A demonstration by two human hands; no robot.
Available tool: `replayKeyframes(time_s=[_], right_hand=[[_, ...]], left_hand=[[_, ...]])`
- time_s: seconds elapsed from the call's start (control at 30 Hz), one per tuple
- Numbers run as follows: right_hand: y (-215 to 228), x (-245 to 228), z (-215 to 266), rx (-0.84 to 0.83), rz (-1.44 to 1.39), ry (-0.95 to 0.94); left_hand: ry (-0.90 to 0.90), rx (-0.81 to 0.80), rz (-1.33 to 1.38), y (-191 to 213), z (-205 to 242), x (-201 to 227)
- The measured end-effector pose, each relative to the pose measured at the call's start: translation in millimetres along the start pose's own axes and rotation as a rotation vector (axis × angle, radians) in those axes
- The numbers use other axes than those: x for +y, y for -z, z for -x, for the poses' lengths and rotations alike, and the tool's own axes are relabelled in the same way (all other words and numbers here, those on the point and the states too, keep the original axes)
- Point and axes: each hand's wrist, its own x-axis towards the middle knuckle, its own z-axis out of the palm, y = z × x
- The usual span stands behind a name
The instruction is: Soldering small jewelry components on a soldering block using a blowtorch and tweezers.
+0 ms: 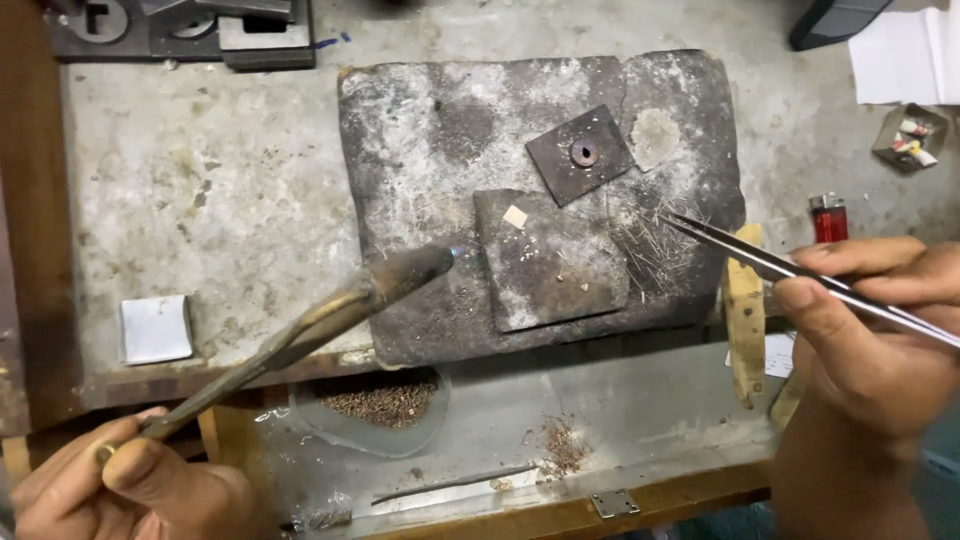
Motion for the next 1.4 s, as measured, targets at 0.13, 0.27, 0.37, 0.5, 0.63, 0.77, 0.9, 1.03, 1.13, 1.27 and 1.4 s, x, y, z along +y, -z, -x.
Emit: replayKeyframes(time_s=[0.13,0.27,0.37,0.5,0.63,0.77,0.9,1.03,1.13,1.27,1.4], right_hand=[[-25,-37,-8,-0.145,-0.108,0.064],[-62,-78,-20,-0.239,-0.231,-0.045],[-87,-98,-38,-0.321,-0.17,-0.016],[-108,-103,-53,-0.406,-0.121,0.083],[-115,-103,-57,-0.417,-0.064,0.07],[-116,-104,-60,-0.426,-0.073,0.021],[-118,-103,-60,-0.421,-0.094,0.056],[-118,-102,-56,-0.391,-0.106,0.015],[-109,-100,-53,-0.355,-0.125,-0.048],[-85,-91,-41,-0.248,-0.163,-0.162],[-66,-82,-20,-0.175,-0.149,-0.21]], left_hand=[[0.136,-0.033,-0.106,11,-2,6],[0.227,0.042,-0.13,11,-5,5],[0.293,0.056,-0.122,15,-7,5],[0.22,0.026,-0.178,19,-10,4],[0.238,0.03,-0.128,19,-10,3],[0.274,0.022,-0.092,18,-12,8],[0.242,0.044,-0.069,16,-11,7],[0.217,0.069,-0.014,15,-10,2],[0.229,-0.001,-0.046,18,-9,5],[0.228,-0.085,0.011,20,-8,10],[0.266,-0.229,-0.061,25,0,4]])
